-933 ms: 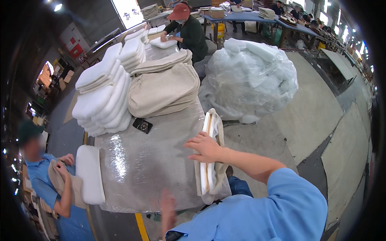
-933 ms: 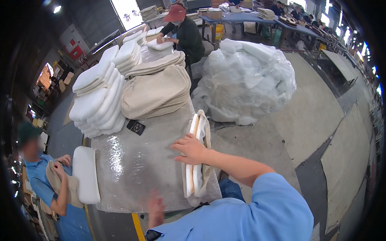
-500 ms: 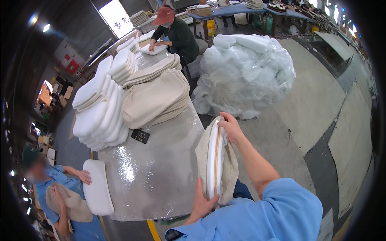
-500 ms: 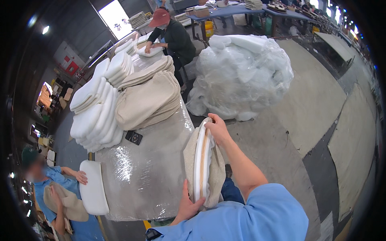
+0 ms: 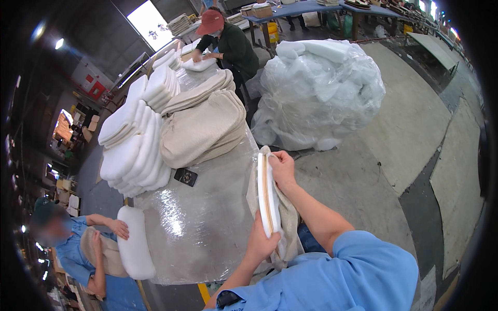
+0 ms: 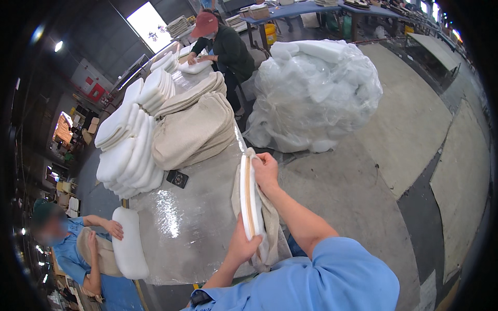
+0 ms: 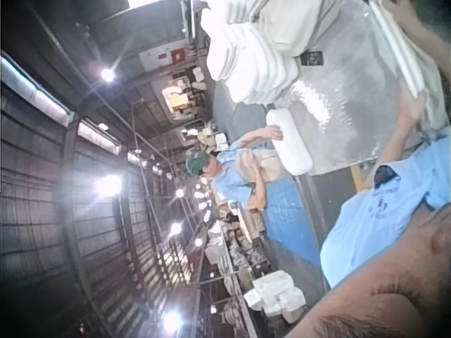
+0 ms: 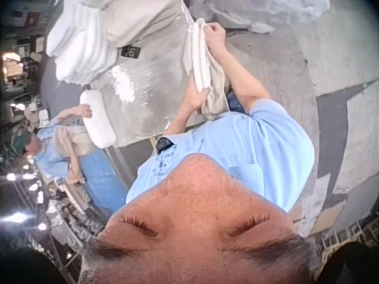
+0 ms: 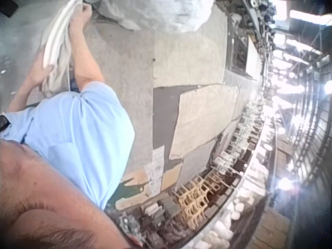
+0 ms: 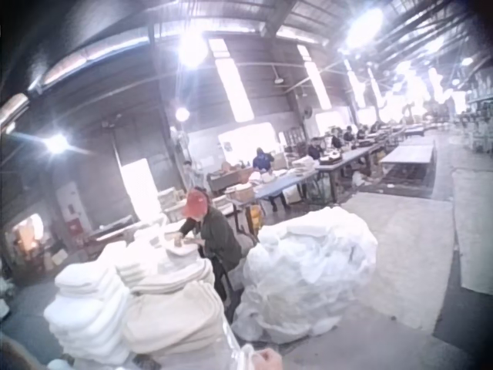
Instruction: The person repeatedly picks up white foam inserts and beige fabric covers, inserts the foam into the covers, and places the finished cushions on a stack. The person works at a table in a factory setting with other workers nearby.
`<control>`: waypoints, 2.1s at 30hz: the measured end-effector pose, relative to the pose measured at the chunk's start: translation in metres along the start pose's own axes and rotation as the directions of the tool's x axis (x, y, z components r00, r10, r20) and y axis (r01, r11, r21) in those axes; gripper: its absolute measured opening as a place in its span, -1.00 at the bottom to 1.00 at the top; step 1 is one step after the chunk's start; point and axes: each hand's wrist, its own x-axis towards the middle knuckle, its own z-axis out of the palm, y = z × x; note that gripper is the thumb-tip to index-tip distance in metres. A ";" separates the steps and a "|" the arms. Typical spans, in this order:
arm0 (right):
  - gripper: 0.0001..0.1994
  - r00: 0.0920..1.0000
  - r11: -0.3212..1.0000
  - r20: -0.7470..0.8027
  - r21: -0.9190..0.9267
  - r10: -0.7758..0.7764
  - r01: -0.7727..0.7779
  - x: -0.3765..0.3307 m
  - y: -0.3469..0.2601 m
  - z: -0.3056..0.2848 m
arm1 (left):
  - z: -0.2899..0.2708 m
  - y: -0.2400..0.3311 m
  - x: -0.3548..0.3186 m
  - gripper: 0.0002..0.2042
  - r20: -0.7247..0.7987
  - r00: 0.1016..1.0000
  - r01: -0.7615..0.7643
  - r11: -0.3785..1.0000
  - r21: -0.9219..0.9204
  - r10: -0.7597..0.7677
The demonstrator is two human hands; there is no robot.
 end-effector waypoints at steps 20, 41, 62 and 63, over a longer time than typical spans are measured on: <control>-0.69 0.935 0.965 0.349 -0.221 -0.060 0.144 0.013 0.001 -0.011 | -0.052 -0.009 0.236 -0.70 -0.219 0.947 -0.190 0.959 0.210 0.235; -0.72 0.802 0.934 0.538 -0.352 0.260 -0.066 0.065 -0.011 -0.008 | -0.060 -0.007 0.269 -0.80 -0.056 0.974 -0.220 0.975 0.017 0.221; -0.71 0.535 0.589 0.843 -0.458 0.051 0.666 0.053 -0.041 0.003 | -0.039 -0.050 0.249 -0.76 -0.320 0.928 -0.312 0.866 -0.391 0.190; -0.71 0.537 0.577 0.841 -0.473 0.069 0.666 0.051 -0.042 0.002 | -0.039 -0.050 0.248 -0.76 -0.320 0.926 -0.319 0.867 -0.382 0.200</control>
